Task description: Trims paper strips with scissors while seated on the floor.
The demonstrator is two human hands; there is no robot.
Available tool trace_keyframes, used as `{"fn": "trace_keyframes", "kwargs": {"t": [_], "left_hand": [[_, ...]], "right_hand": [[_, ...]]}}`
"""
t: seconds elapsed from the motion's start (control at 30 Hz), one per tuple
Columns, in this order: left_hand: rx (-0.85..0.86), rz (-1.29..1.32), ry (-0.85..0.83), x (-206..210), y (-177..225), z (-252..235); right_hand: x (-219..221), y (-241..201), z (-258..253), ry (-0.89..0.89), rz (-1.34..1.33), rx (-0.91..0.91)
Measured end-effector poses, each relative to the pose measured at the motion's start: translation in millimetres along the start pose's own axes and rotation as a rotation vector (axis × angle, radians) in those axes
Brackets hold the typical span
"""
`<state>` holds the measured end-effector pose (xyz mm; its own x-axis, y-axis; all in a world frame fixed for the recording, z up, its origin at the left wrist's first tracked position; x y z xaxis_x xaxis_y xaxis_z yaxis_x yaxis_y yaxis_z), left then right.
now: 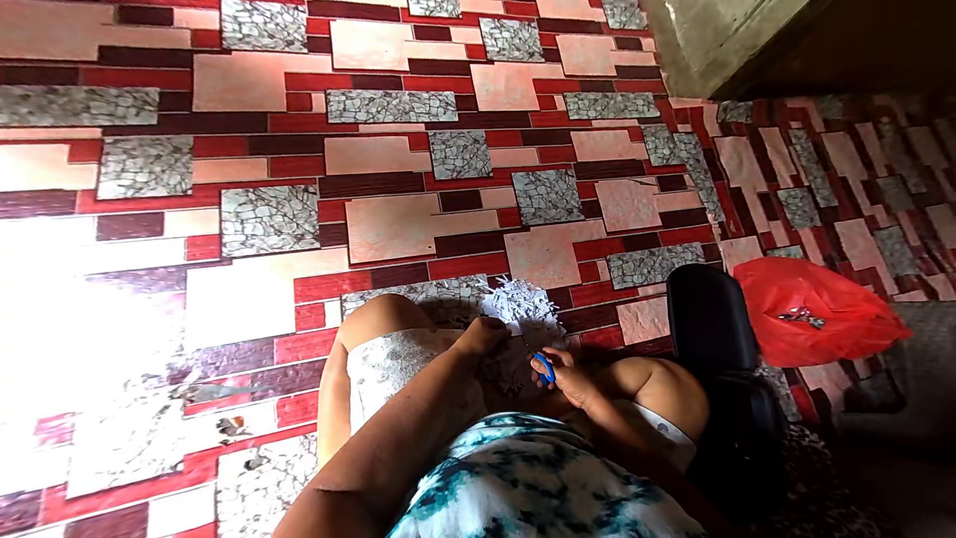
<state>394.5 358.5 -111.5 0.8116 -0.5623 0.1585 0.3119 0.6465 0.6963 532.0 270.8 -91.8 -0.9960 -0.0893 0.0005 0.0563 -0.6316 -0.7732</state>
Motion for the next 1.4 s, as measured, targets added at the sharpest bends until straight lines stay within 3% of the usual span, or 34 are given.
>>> {"fn": "trace_keyframes", "kwargs": {"t": [0.3, 0.53, 0.9, 1.4], "left_hand": [[0.005, -0.027, 0.002, -1, 1, -1], [-0.010, 0.020, 0.025, -3, 0, -1], [0.004, 0.025, 0.000, 0, 0, -1], [-0.023, 0.047, 0.016, 0, 0, 0]], "right_hand": [[-5, -7, 3, 0.064, -0.018, -0.018], [3, 3, 1, -0.038, 0.003, 0.041], [-1, -8, 2, 0.038, 0.036, -0.050], [3, -1, 1, -0.019, 0.001, 0.020]]}}
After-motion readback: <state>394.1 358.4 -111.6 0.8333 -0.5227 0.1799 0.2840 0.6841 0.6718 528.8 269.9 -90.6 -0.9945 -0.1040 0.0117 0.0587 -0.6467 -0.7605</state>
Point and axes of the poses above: each hand's wrist, its own z-axis away from the middle knuckle, its own x-axis out of the palm, y = z × x, the point moved 10 cm from there along -z, towards the middle knuckle, and after that the axes turned 2 degrees about z, right-handed, at the moved point
